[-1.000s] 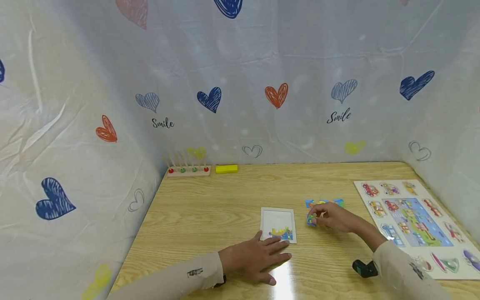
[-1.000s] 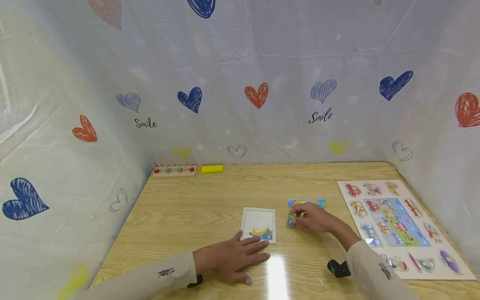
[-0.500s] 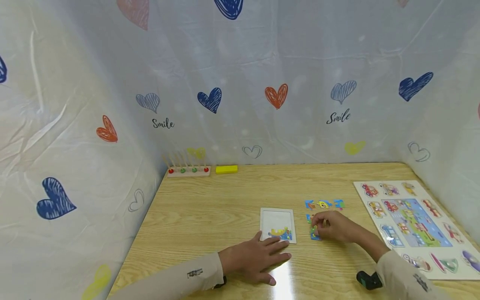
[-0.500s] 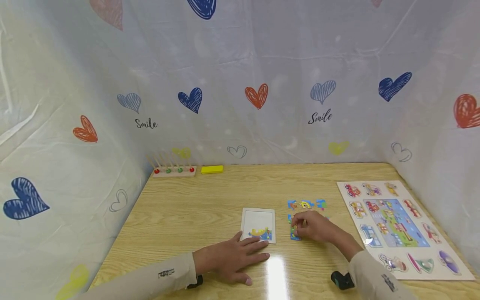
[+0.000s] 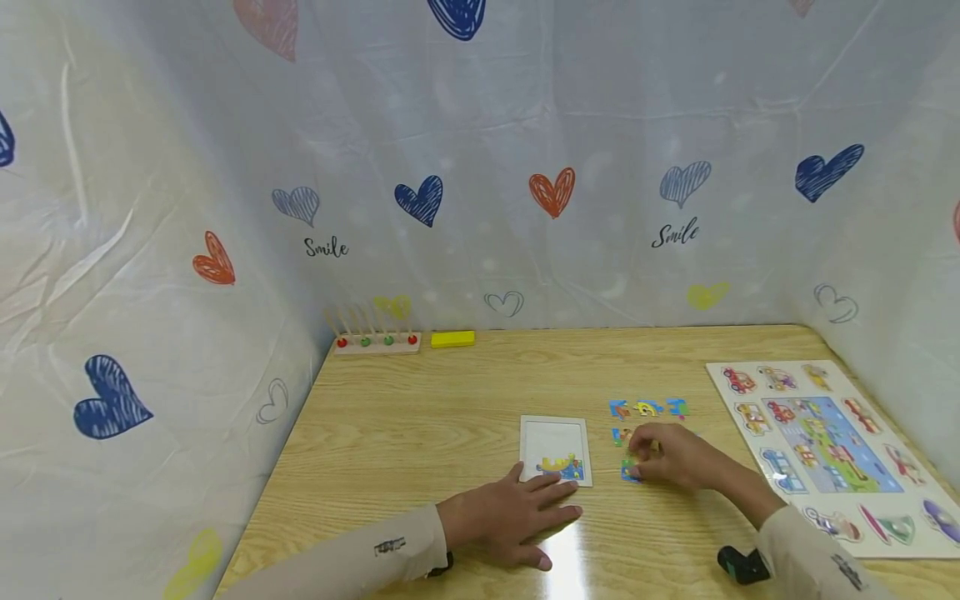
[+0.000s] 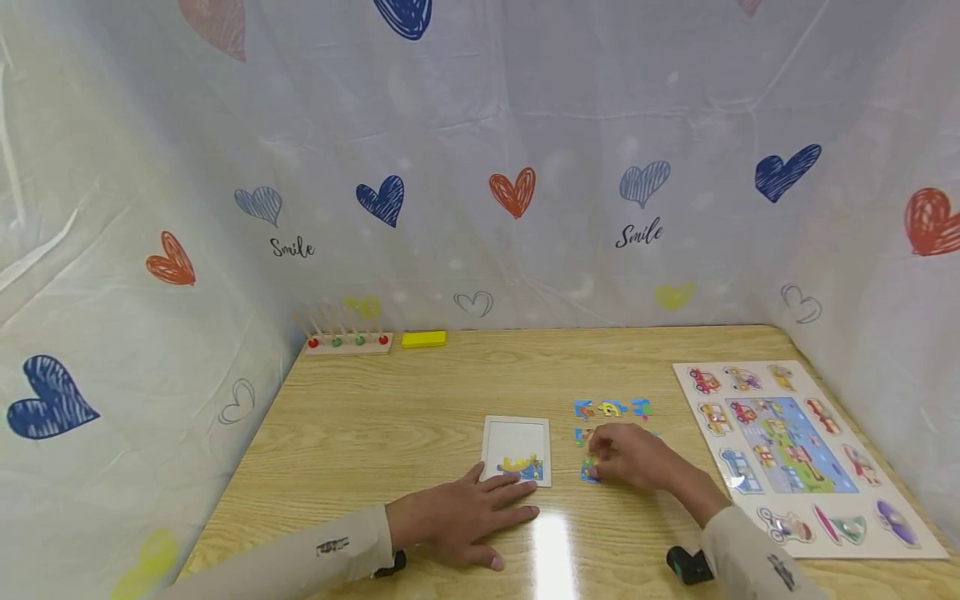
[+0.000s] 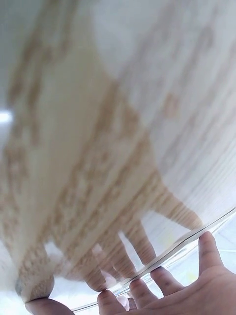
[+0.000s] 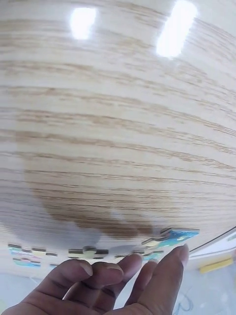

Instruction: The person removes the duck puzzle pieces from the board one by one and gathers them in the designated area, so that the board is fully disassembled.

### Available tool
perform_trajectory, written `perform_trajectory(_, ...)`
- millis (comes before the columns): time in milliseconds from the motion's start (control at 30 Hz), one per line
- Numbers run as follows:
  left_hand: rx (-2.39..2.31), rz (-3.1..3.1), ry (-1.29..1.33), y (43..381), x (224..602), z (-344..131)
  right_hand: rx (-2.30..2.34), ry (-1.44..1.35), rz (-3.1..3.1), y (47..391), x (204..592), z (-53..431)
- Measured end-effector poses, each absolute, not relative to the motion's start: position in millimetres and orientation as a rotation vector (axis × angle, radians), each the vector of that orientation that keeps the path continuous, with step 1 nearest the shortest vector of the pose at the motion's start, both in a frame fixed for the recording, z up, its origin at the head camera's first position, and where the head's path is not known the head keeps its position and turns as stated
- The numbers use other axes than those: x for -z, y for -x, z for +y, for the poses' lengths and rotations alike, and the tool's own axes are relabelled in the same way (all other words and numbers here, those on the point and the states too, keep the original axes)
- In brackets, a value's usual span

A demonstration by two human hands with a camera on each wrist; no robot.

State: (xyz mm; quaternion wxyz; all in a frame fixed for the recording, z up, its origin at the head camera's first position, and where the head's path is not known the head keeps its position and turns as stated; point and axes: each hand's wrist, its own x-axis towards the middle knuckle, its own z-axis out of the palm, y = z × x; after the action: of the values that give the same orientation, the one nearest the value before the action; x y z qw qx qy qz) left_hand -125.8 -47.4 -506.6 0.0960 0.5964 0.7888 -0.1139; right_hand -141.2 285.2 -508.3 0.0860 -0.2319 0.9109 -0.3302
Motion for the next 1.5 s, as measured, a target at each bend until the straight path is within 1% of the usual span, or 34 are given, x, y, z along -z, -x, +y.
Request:
perform_trajectory(267,0.340,2.330,-1.753,127.2,508.7,-46.2,0.912,0.580,2.732,137.5,511.4,289.0)
perform_trajectory(767,0.313,2.324,-1.746,127.6,507.7,-46.2,0.986,0.714,2.699,135.4,510.7,289.6)
perform_trajectory(1067,0.332,2.324,-1.772,126.3,507.9,-46.4,0.942,0.683,2.717,137.9,506.5,289.8)
perform_trajectory(1300,0.359,2.317,-1.832,126.0,511.5,-46.9,0.986,0.729,2.706,140.4,501.2,286.3)
perform_trajectory(1500,0.372,2.311,-1.847,126.2,510.1,-47.4,0.969,0.709,2.698,143.7,499.6,281.2)
